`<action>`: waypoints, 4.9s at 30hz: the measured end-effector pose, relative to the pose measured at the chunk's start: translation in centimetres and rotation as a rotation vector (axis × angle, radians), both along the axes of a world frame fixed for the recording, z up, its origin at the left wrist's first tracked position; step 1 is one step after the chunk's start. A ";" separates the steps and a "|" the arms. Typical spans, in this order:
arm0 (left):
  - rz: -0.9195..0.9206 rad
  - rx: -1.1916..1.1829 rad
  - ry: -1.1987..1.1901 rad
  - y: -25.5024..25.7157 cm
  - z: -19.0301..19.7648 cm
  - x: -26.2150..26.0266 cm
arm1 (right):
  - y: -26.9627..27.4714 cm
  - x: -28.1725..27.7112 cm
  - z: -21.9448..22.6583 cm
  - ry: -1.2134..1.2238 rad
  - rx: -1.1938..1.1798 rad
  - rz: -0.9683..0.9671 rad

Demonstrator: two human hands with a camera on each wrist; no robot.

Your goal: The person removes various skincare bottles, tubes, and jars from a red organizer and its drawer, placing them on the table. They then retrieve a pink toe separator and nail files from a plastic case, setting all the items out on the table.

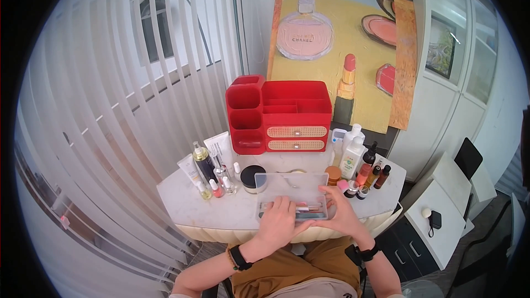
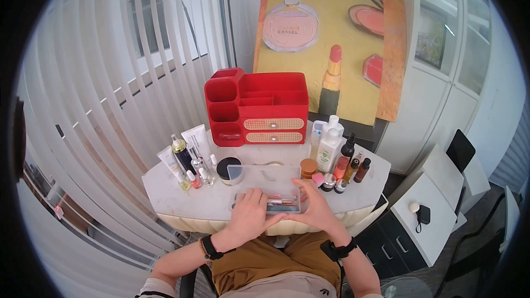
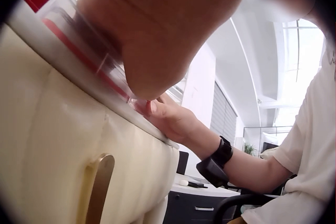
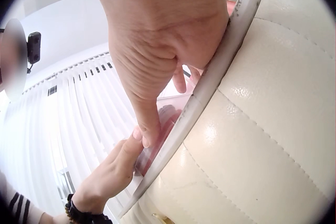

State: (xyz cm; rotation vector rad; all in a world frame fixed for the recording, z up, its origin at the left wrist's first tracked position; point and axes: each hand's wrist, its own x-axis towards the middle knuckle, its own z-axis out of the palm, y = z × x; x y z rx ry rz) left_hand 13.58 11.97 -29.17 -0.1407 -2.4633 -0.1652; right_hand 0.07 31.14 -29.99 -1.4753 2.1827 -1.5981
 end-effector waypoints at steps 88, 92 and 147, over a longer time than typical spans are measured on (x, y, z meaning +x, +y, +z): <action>-0.212 -0.052 -0.316 -2.8 2.5 -1.7 | 0.1 -0.2 -0.3 0.041 -0.016 0.004; -0.205 0.120 -0.459 -3.2 3.4 -1.8 | 0.1 -0.2 -0.3 0.042 -0.014 0.006; -0.446 0.750 -0.287 -6.0 15.2 -7.0 | 0.3 -0.3 -0.6 0.012 -0.015 0.010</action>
